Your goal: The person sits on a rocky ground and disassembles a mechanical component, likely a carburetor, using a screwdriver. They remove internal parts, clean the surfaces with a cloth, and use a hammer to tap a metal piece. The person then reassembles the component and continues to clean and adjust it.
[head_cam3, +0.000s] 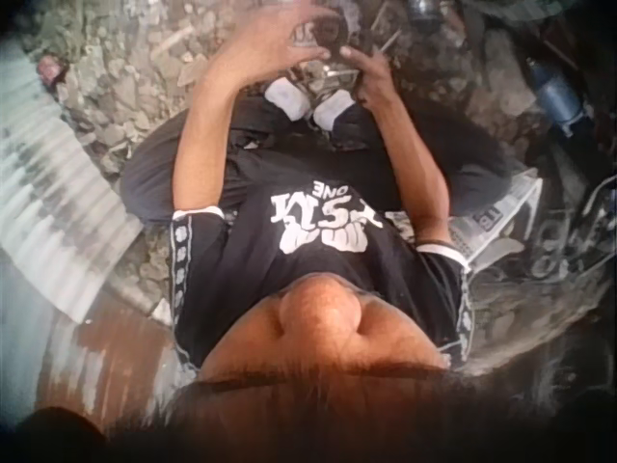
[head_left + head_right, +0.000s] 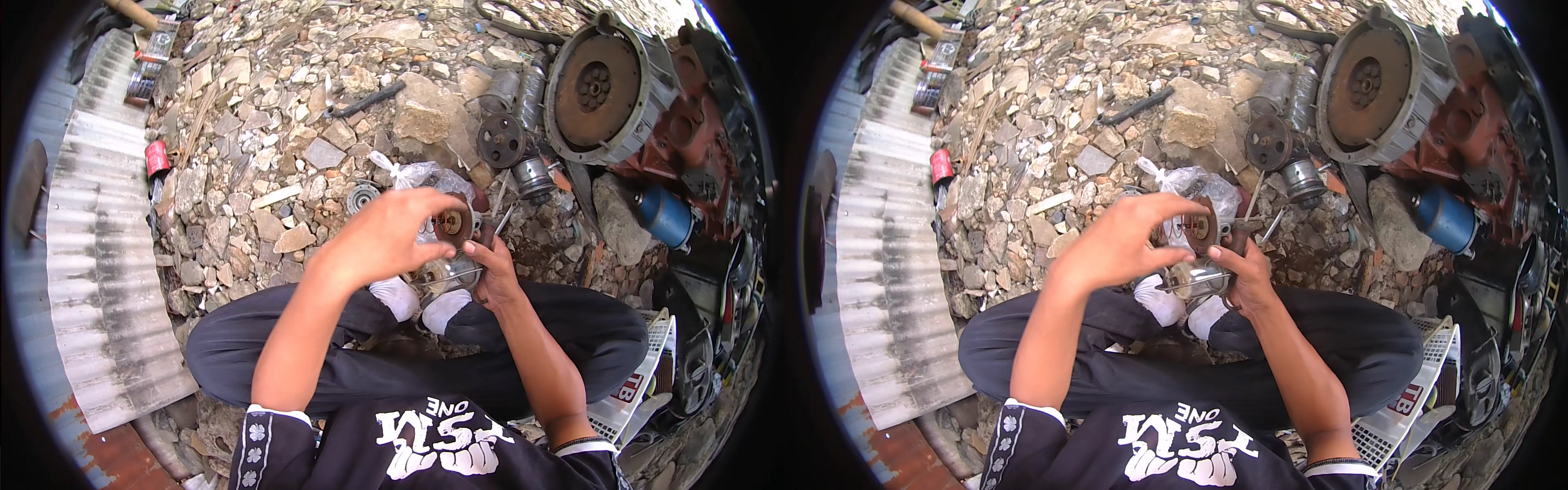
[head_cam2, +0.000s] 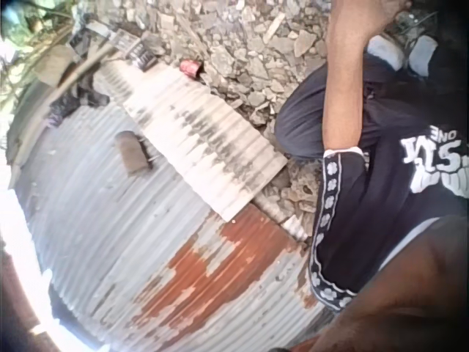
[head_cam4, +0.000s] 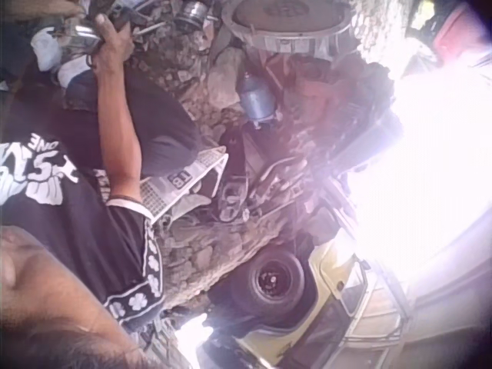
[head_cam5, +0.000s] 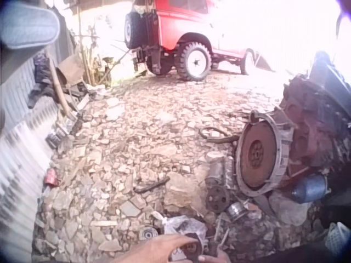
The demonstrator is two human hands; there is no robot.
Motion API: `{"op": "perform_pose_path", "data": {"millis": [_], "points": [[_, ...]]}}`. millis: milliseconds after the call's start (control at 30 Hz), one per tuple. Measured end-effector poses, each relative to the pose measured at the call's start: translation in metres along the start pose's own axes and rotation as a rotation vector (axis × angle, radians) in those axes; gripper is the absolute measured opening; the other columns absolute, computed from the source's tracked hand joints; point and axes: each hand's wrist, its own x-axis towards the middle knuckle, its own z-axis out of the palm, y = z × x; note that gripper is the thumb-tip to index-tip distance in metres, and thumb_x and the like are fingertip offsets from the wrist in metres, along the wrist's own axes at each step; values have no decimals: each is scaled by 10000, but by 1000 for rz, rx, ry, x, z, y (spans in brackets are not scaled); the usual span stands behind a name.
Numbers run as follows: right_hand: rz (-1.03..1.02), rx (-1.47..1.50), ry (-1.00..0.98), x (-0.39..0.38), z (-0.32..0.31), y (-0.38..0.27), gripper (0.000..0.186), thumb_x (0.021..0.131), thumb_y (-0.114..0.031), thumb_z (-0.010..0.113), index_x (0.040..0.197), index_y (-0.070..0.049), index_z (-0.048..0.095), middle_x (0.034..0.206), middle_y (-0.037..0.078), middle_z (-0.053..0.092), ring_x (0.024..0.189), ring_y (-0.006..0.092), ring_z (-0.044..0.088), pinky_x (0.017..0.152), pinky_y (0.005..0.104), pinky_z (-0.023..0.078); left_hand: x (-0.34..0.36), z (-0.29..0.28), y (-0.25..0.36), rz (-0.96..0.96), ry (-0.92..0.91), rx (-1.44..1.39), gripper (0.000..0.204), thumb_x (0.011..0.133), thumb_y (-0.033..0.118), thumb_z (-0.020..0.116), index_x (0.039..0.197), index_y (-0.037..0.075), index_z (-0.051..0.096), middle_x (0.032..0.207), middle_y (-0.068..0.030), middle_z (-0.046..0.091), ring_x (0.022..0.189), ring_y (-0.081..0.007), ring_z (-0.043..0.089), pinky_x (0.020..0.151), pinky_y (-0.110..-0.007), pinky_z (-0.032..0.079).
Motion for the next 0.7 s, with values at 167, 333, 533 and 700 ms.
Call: {"op": "perform_pose_path", "data": {"millis": [167, 333, 533, 700], "points": [[-6, 16, -28, -9, 6, -7, 537, 907, -103, 737, 1375, 40, 516, 1265, 171, 655, 1093, 292, 709, 958, 430, 591, 4, 28, -4, -6, 81, 65, 402, 774, 31, 813, 1153, 36, 679, 1078, -169, 705, 1037, -388, 685, 900, -437, 558], [-49, 4, -41, -8, 4, -12, 566, 892, -119, 750, 1379, 43, 512, 1261, 176, 655, 1100, 311, 710, 961, 436, 598, 8, 31, -6, 49, 159, 106, 411, 772, 10, 772, 1173, 45, 686, 1119, -172, 718, 1017, -366, 697, 893, -422, 565], [-11, 28, -11, -7, -1, -11, 609, 873, -154, 774, 1383, 44, 506, 1239, 181, 654, 1097, 314, 706, 942, 448, 608, 7, -3, -8, -160, 174, -209, 379, 874, -52, 652, 1244, 22, 693, 1159, -112, 743, 1034, -201, 715, 891, -348, 575], [12, 7, -8, -5, -1, -8, 609, 873, -174, 777, 1377, 43, 512, 1233, 175, 654, 1087, 305, 705, 946, 440, 601, 6, 11, -41, -332, 95, -537, 341, 957, -63, 627, 1294, -16, 655, 1153, -98, 737, 1073, -152, 702, 961, -319, 576]]}}
